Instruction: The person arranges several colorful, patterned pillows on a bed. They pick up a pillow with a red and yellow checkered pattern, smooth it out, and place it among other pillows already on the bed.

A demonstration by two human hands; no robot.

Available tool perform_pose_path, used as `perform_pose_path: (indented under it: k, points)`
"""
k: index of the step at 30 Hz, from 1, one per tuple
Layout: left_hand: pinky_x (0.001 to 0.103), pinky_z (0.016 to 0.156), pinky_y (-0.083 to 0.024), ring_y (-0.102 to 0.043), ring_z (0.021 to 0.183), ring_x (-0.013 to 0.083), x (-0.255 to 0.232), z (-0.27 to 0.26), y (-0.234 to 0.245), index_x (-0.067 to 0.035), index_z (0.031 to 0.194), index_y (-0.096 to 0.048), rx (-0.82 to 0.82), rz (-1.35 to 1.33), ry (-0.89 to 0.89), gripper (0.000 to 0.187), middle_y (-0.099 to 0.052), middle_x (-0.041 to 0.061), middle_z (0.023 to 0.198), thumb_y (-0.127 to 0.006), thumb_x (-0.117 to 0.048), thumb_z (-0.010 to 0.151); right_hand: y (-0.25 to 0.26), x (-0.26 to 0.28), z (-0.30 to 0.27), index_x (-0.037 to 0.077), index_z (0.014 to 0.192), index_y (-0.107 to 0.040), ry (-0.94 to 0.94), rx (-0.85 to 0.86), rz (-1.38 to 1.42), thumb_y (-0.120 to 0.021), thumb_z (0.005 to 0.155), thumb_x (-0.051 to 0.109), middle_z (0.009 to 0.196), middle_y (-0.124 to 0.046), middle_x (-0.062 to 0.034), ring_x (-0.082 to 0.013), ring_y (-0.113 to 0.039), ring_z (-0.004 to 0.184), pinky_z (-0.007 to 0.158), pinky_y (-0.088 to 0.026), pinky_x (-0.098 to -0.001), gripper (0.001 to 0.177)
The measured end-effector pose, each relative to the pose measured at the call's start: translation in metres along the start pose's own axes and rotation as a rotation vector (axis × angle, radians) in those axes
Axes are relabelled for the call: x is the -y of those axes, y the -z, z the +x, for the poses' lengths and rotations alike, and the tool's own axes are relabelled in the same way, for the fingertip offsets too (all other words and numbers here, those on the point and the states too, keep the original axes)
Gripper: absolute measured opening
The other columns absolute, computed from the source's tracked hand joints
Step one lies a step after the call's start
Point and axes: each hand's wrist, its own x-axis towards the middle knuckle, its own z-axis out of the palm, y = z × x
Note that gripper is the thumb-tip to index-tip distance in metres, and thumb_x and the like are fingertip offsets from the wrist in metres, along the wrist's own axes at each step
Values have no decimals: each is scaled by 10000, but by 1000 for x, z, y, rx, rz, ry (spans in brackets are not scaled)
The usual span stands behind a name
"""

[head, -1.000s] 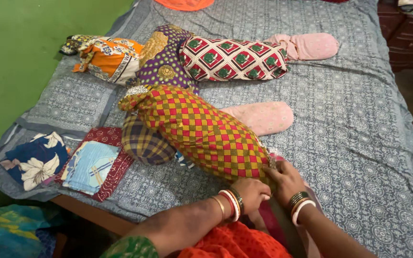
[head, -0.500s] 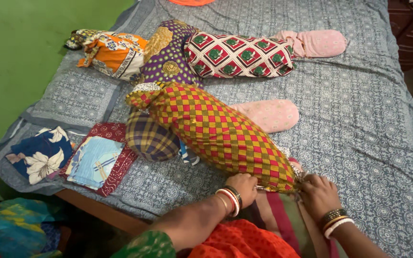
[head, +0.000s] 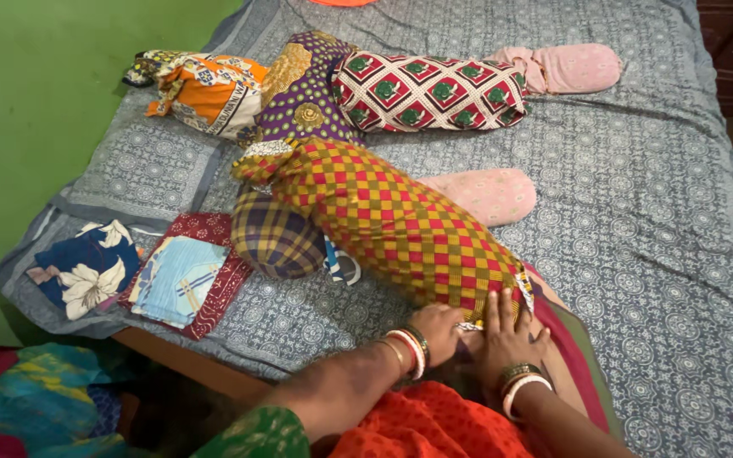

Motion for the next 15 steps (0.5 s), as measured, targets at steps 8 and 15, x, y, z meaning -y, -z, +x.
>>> perform_pose_path:
  k: [8, 15]
  points:
    - [561, 888, -494, -651, 1029, 401, 6, 16, 2, -110, 1014, -654, 33, 105, 62, 228, -701, 158, 1047, -701, -221, 821, -29, -50, 71, 236, 1427, -524, 0, -115, 203, -541, 986, 279, 1223, -736, -165, -350, -720, 1114, 966, -567, -461, 443]
    - [544, 823, -514, -647, 941, 406, 19, 43, 20, -118, 970, -617, -301, 46, 165, 196, -671, 138, 963, -684, -149, 789, 6, -88, 101, 168, 1136, -710, 118, -371, 564, -670, 878, 177, 1059, -766, -149, -323, -747, 948, 848, -583, -444, 261]
